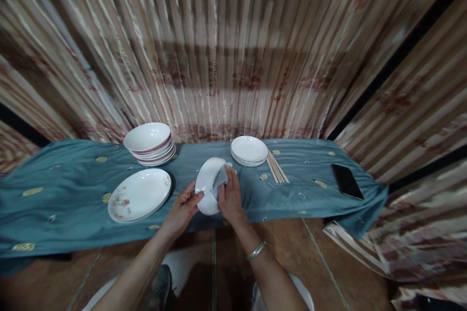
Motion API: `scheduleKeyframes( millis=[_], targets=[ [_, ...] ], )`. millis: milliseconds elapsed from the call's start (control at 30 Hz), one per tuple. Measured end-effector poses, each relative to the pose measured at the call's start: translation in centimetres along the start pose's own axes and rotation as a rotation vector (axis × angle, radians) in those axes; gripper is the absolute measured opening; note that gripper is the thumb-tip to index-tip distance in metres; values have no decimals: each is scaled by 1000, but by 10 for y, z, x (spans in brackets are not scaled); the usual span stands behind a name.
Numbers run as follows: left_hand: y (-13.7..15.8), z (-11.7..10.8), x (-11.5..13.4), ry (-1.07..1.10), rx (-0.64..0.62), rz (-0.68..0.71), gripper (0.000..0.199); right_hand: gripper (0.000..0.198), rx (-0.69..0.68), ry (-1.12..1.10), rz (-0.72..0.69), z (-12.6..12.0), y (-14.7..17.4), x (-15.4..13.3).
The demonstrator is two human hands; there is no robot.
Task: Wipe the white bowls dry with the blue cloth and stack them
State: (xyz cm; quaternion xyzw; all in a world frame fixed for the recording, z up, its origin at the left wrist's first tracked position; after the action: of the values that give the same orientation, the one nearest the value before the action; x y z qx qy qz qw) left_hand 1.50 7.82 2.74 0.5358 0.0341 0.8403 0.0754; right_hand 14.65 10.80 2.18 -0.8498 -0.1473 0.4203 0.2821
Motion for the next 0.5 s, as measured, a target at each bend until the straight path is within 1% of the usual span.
scheduleKeyframes(
  millis=[133,300,400,500],
  targets=[
    [0,-3,0,42,33,-5,63,52,30,-7,69,3,9,10],
    [-1,-8,3,115,100,10,57,52,-37,40,136,10,26,15],
    [-2,-12,4,151,131,27,54,52,-80,48,145,10,35,13],
    [-5,-15,4,170,157,39,50,50,-98,50,109,7,43,4]
  ],
)
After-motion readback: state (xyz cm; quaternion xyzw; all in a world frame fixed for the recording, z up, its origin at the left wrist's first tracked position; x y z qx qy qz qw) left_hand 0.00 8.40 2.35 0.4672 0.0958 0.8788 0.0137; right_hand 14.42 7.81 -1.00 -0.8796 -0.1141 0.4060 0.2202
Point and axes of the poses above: each hand's wrist, its own y-axis away from the middle knuckle, its own z-axis out of the palm, x = y × z, the point moved 8 cm from there along -y, towards the middle knuckle, and after that the axes turned 1 degree about x, right-handed, at the moved point
